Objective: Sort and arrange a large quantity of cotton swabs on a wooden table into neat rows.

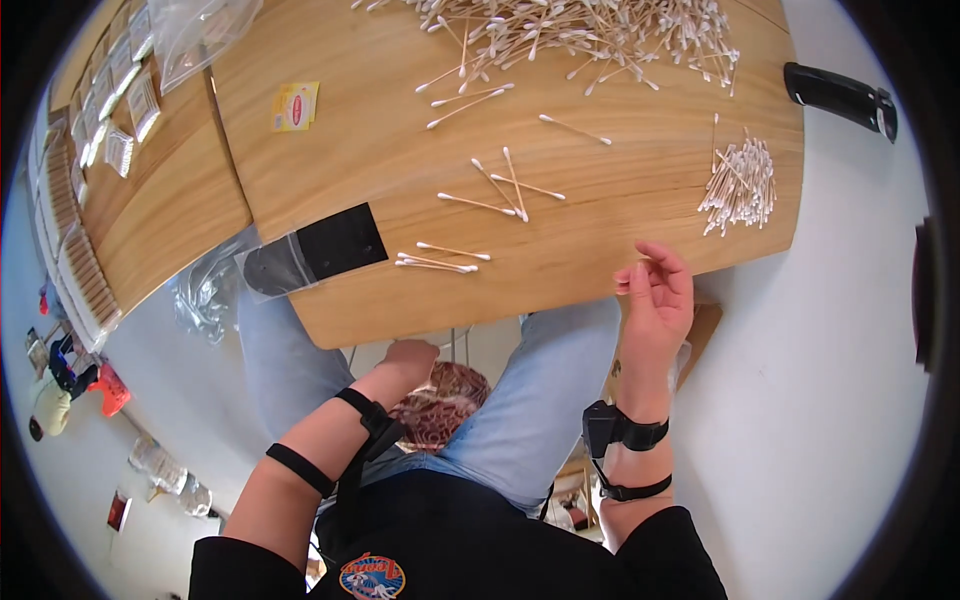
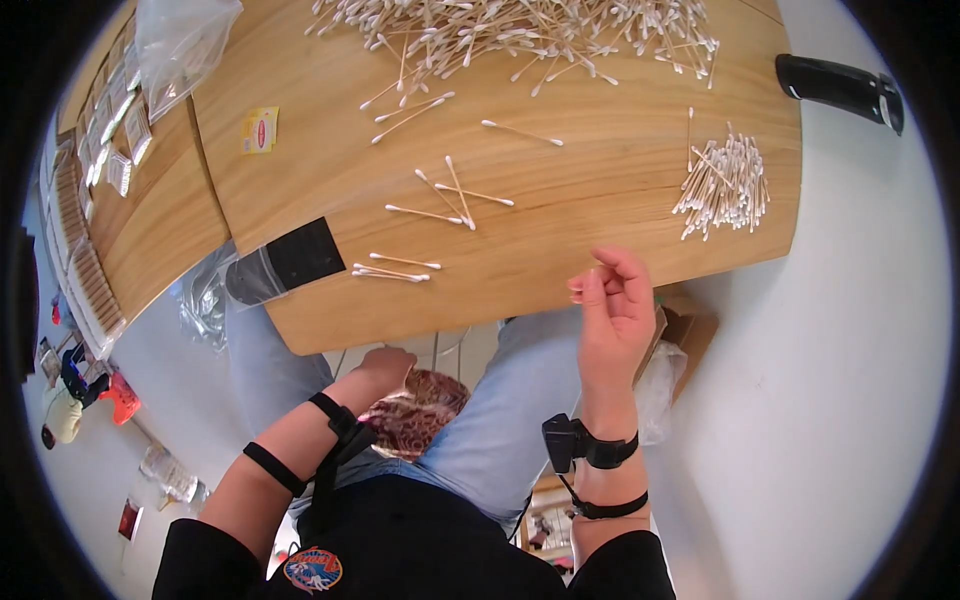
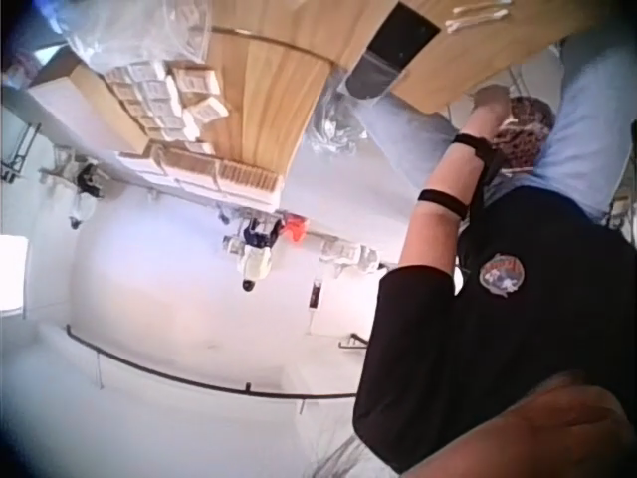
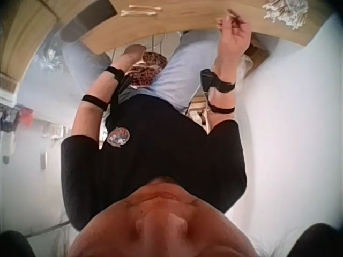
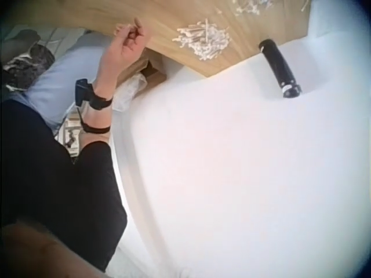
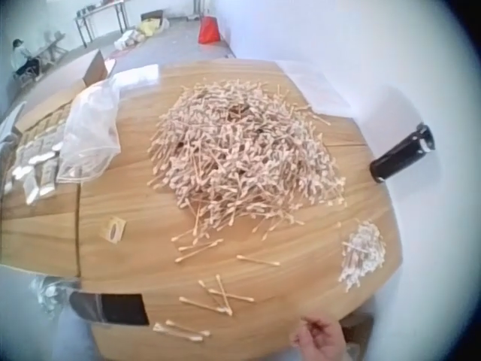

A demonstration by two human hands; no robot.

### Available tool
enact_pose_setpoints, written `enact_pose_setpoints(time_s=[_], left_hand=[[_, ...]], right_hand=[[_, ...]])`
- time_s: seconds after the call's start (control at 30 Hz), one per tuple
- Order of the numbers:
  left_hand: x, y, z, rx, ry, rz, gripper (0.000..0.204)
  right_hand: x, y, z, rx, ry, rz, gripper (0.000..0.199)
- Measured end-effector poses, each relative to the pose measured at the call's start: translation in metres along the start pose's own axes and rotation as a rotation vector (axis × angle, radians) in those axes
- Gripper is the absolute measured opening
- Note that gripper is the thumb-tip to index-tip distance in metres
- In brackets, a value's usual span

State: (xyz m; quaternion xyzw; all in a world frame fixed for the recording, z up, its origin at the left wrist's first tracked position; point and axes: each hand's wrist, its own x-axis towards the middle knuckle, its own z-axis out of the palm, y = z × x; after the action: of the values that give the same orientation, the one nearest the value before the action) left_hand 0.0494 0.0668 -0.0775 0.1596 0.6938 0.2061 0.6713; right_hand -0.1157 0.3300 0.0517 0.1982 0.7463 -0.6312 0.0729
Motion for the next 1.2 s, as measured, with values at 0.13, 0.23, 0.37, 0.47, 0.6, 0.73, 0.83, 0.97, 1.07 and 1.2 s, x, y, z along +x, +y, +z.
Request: enact_pose_setpoints(time_s=[0.13,0.23,0.37,0.47,0.6,0.73,0.83,0.97,1.07,1.2], left_hand=[[-0.025,0.024,0.011,0.036,0.320,-0.005,0.023],[-0.053,0.037,0.022,0.014,0.388,0.076,0.013],[-0.112,0.066,0.006,-0.153,0.230,0.166,0.013],[-0.187,0.084,-0.052,-0.213,0.193,0.261,0.013],[-0.238,0.111,-0.119,-0.258,0.138,0.339,0.016],[-0.252,0.133,-0.151,-0.415,0.228,0.397,0.028],[-0.251,0.133,-0.160,-0.485,0.649,0.542,0.031],[-0.233,0.111,-0.167,-0.635,1.001,0.531,0.032],[-0.220,0.098,-0.162,-0.876,1.064,0.545,0.032],[-0.203,0.077,-0.158,-0.839,1.090,0.579,0.037]], right_hand=[[-0.012,-0.008,0.003,0.019,-0.011,0.127,0.022],[-0.025,-0.013,-0.001,0.018,-0.064,0.203,0.022],[-0.045,-0.008,-0.021,-0.025,-0.230,0.327,0.036],[-0.060,-0.038,0.003,-0.319,-0.848,0.162,0.061],[-0.102,-0.067,0.020,-0.393,-0.992,-0.137,0.059],[-0.106,-0.097,-0.004,-0.441,-1.123,0.084,0.036],[-0.113,-0.127,-0.079,-0.309,-0.760,0.278,0.034],[-0.151,-0.176,-0.183,-0.261,-0.133,0.400,0.031],[-0.162,-0.173,-0.226,-0.497,0.166,0.363,0.023],[-0.173,-0.095,-0.306,-0.671,0.287,0.334,0.026]])
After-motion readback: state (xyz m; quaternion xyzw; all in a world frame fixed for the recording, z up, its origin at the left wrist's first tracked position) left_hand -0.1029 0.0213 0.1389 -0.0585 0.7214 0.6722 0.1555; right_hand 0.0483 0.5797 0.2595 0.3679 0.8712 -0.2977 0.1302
